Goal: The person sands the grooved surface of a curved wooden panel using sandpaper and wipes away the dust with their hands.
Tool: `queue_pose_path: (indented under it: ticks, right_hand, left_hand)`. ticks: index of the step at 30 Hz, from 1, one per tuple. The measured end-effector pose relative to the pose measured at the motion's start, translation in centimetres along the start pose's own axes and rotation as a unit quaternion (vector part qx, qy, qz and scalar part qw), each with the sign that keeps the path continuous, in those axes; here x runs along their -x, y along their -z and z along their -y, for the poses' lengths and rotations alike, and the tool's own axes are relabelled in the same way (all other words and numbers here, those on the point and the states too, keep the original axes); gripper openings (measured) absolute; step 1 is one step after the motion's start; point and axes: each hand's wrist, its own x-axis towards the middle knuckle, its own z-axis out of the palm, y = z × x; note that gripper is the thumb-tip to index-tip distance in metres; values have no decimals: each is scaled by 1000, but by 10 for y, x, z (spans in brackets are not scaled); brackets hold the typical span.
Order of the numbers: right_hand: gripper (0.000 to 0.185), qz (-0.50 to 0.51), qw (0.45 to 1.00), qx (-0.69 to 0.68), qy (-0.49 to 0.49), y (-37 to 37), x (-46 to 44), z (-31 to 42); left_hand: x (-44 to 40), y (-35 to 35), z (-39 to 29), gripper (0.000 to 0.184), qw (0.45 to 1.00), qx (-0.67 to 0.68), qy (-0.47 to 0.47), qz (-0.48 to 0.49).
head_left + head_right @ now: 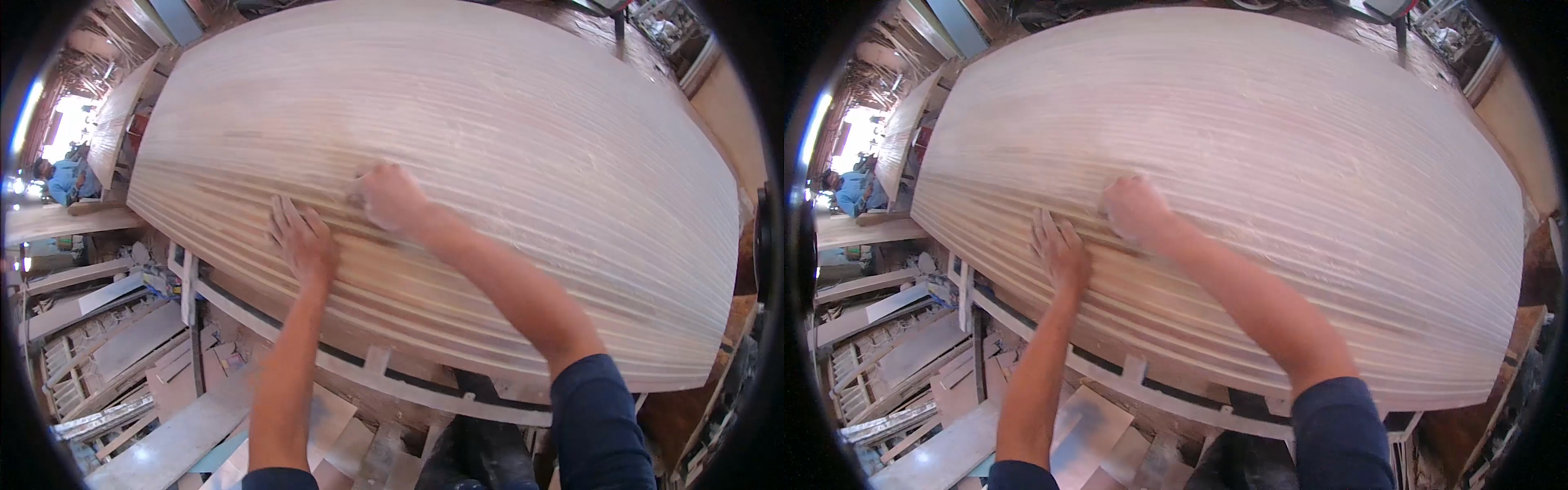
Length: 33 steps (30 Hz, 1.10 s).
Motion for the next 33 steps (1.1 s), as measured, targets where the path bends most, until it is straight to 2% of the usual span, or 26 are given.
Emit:
queue_pose_path:
  ticks: [2, 4, 6, 9, 11, 12, 14, 15, 17, 18, 19, 20, 21, 22, 23, 25, 29, 33]
  right_hand:
    - [16, -10, 999, 40, 10, -6, -48, 36]
    - [16, -12, 998, 16, 58, 1, -86, 69]
    - [15, -26, 999, -36, 3, -29, -143, 98]
    - [15, -42, 997, -68, -14, -42, -181, 119]
    - [17, -125, 986, -111, 14, -46, -183, 121]
    - [17, -120, 987, -110, 13, -52, -177, 115]
    - [14, -78, 993, -84, 27, -46, -147, 94]
    - [16, -66, 996, -61, 22, -38, -114, 76]
    - [24, 1, 998, -62, 12, -11, -20, 23]
    - [31, -42, 996, -73, -6, 9, 37, 1]
    - [39, -28, 997, -64, -12, 43, 86, -18]
    - [43, -19, 990, -134, -31, 66, 136, -45]
    - [43, -42, 998, -39, -25, 75, 186, -70]
    - [40, -58, 996, -63, -24, 98, 224, -86]
    - [35, -29, 997, -57, -44, 119, 262, -105]
    - [33, -18, 997, 5, -79, 142, 317, -122]
    - [36, -13, 996, 19, -90, 141, 310, -110]
    - [36, 7, 999, -16, -37, 102, 190, -58]
  left_hand:
    - [3, -1, 5, 63, 998, 67, -10, -11]
    - [1, 3, 3, 66, 997, 80, -8, -1]
    - [5, 2, 17, 69, 995, 96, -7, 22]
    - [21, -17, 42, 74, 996, 64, -49, 27]
    - [20, -15, 42, 75, 987, 143, -73, -11]
    - [19, -15, 41, 75, 982, 170, -79, -23]
    - [3, 4, 15, 70, 996, 78, -6, 49]
    - [4, 4, 13, 70, 995, 82, -3, 51]
    - [6, 8, 12, 63, 996, 69, -58, 17]
    - [6, 9, 10, 63, 996, 72, -55, 19]
    - [6, 10, 8, 64, 997, 64, -38, 32]
    - [5, 10, 8, 66, 997, 55, -23, 44]
    - [5, 11, 9, 66, 997, 55, -22, 48]
    - [5, 12, 11, 66, 997, 48, -13, 61]
    - [4, 10, 10, 67, 996, 43, -6, 72]
    - [2, 14, 4, 67, 995, 51, 2, 88]
    - [-1, 20, -3, 67, 991, 55, 32, 118]
    - [2, 23, 6, 66, 989, 83, 20, 120]
